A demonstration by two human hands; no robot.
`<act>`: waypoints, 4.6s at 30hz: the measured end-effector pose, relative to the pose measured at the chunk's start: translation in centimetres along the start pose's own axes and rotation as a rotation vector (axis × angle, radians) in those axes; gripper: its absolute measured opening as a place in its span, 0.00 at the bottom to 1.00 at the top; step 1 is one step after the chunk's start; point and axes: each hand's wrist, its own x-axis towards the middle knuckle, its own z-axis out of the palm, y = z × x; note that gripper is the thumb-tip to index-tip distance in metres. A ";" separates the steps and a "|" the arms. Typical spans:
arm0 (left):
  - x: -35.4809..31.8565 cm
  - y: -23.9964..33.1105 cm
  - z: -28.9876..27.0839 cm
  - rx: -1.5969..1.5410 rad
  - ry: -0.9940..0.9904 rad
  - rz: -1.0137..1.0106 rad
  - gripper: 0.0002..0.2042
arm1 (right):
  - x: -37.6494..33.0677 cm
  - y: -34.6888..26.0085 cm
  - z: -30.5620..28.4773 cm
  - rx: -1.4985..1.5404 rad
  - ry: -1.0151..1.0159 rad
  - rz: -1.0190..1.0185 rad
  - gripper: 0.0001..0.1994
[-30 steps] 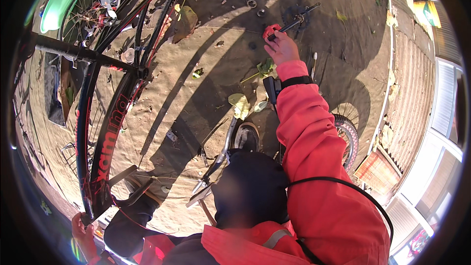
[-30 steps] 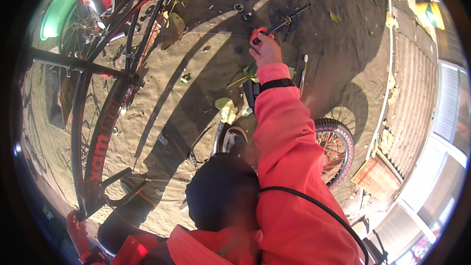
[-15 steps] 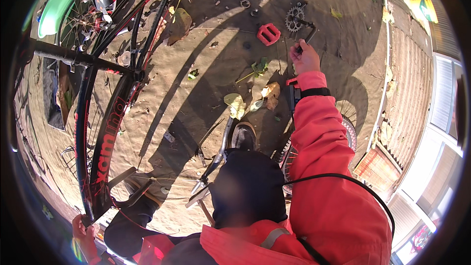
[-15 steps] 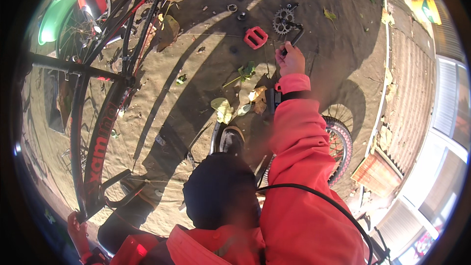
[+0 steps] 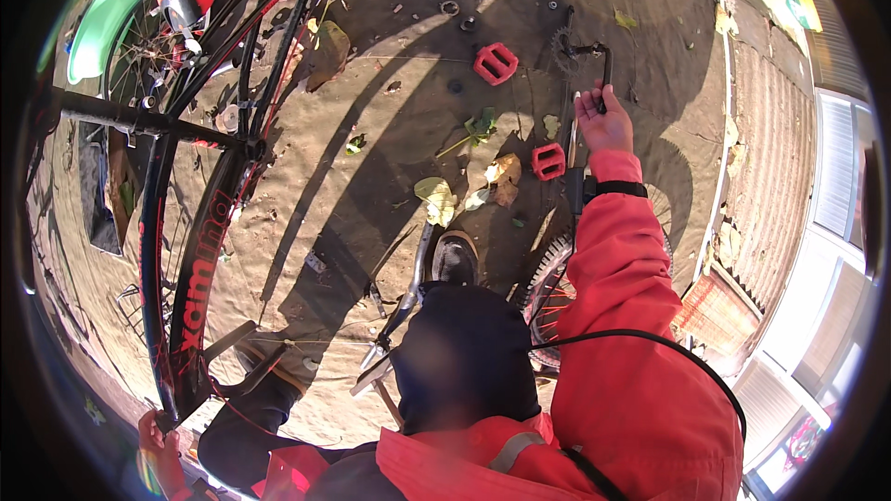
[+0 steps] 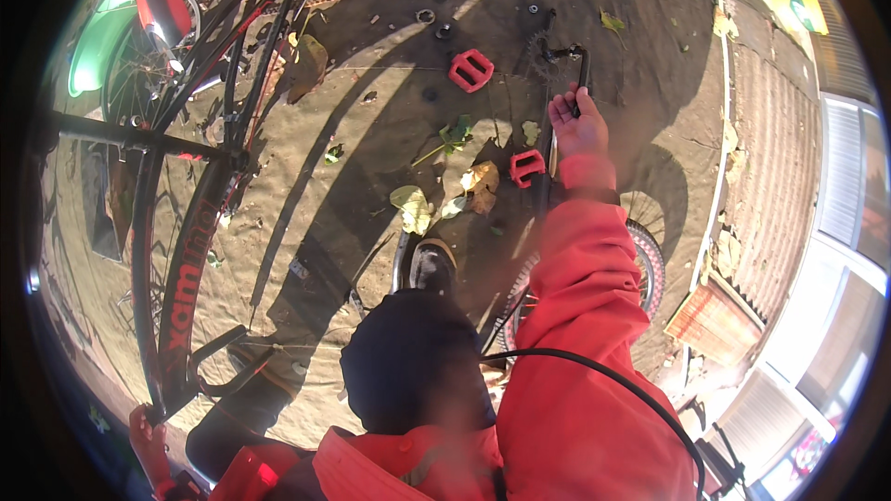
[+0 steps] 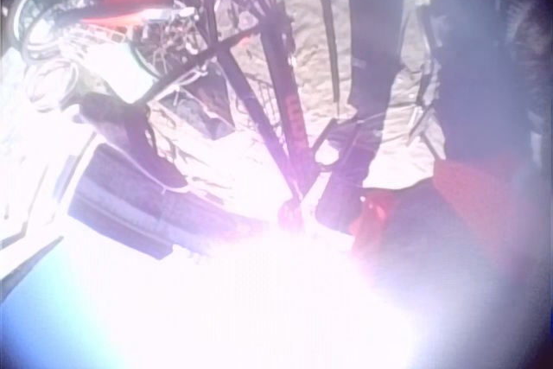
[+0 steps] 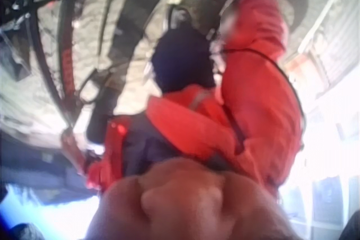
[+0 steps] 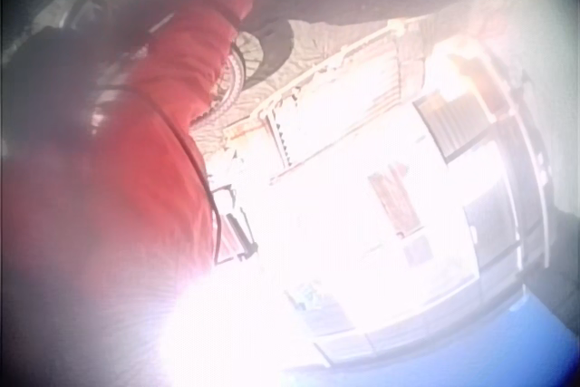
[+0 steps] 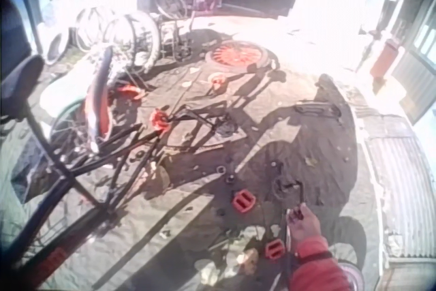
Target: The person assembles a bicycle by inserting a headset bearing into the head tube, threading a cable through the frame, and attaching a headset cup. They then lift and reposition the frame to continue the assembly.
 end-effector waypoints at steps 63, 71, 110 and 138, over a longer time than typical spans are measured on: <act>0.0 -0.8 0.3 -0.031 0.034 0.027 0.28 | -17.4 6.4 -15.5 -1.924 0.016 -0.494 0.39; -0.3 0.3 1.1 -0.043 0.054 0.037 0.28 | -22.5 11.6 -16.8 -1.994 -0.079 -0.444 0.34; 1.6 1.5 0.3 0.049 0.100 -0.082 0.26 | 2.5 30.6 30.0 -1.179 -0.661 0.139 0.33; 1.8 1.7 0.1 -0.100 0.061 -0.061 0.26 | -17.6 8.9 6.3 -1.380 -0.847 0.673 0.21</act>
